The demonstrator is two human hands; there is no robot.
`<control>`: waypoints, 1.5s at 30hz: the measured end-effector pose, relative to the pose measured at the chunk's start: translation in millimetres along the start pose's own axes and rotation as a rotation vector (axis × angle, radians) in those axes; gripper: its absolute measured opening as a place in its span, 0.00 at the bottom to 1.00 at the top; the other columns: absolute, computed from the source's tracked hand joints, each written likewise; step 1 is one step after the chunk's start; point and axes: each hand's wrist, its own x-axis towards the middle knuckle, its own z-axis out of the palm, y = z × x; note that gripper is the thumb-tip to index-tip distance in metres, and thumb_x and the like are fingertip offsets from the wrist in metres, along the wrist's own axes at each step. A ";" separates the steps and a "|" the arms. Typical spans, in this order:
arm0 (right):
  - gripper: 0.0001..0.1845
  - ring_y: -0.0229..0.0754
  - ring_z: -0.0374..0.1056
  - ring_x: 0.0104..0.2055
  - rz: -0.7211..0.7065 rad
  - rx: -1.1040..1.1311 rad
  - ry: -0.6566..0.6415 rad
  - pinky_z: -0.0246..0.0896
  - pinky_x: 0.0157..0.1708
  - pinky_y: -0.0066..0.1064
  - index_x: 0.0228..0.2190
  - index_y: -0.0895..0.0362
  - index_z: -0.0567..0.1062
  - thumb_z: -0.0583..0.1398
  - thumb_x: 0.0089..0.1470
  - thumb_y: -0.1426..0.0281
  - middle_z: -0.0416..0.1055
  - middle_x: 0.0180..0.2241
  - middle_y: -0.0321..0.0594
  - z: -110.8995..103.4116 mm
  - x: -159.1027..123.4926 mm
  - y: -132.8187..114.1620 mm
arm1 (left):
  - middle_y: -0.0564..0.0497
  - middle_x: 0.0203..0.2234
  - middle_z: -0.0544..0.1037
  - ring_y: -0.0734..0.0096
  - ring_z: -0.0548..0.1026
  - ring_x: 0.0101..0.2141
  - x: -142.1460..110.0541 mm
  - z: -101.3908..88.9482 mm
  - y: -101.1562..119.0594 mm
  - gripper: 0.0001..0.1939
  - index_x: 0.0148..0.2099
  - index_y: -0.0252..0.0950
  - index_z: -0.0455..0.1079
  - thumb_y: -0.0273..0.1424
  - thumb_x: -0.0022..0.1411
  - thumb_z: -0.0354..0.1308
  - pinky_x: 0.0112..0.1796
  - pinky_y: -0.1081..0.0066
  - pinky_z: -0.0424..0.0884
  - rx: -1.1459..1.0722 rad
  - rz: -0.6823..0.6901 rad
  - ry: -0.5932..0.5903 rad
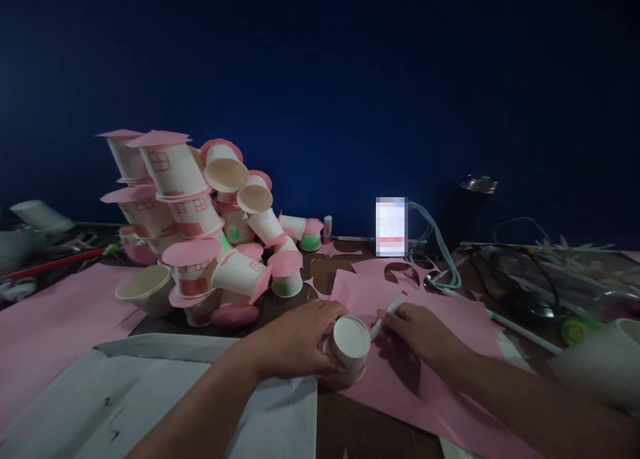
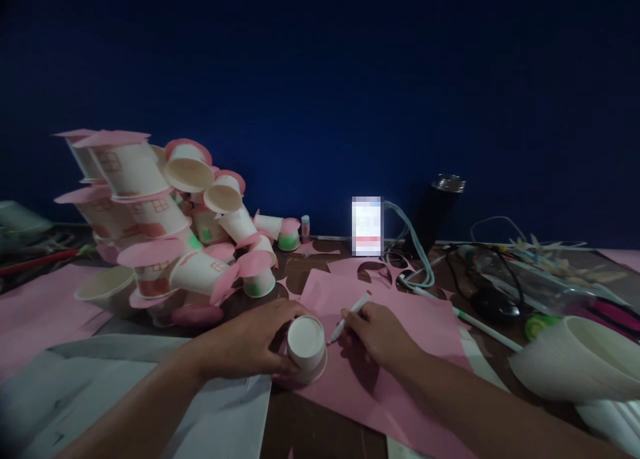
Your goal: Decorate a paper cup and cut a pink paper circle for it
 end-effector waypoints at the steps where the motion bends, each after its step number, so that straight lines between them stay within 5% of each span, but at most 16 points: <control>1: 0.26 0.35 0.64 0.13 0.007 0.011 -0.011 0.51 0.12 0.23 0.15 0.57 0.71 0.53 0.58 0.56 0.77 0.17 0.42 -0.3 -0.7 -1.0 | 0.52 0.44 0.73 0.62 0.70 0.44 0.0 -0.1 0.3 0.26 0.48 0.41 0.67 0.28 0.44 0.67 0.44 0.67 0.63 0.002 -0.002 -0.002; 36: 0.22 0.35 0.66 0.16 0.014 0.029 0.024 0.55 0.15 0.25 0.17 0.58 0.75 0.57 0.56 0.60 0.75 0.16 0.39 7.3 23.2 -11.0 | 0.53 0.40 0.72 0.60 0.67 0.44 1.2 -1.3 1.9 0.24 0.44 0.41 0.67 0.31 0.44 0.69 0.44 0.66 0.63 0.063 0.025 0.013; 45: 0.18 0.28 0.59 0.14 0.046 -0.088 -0.028 0.54 0.14 0.22 0.26 0.60 0.72 0.56 0.62 0.62 0.67 0.18 0.27 10.1 36.7 -19.6 | 0.53 0.40 0.72 0.61 0.67 0.44 2.6 0.9 -1.8 0.25 0.44 0.41 0.66 0.30 0.42 0.70 0.44 0.67 0.62 0.121 0.077 0.042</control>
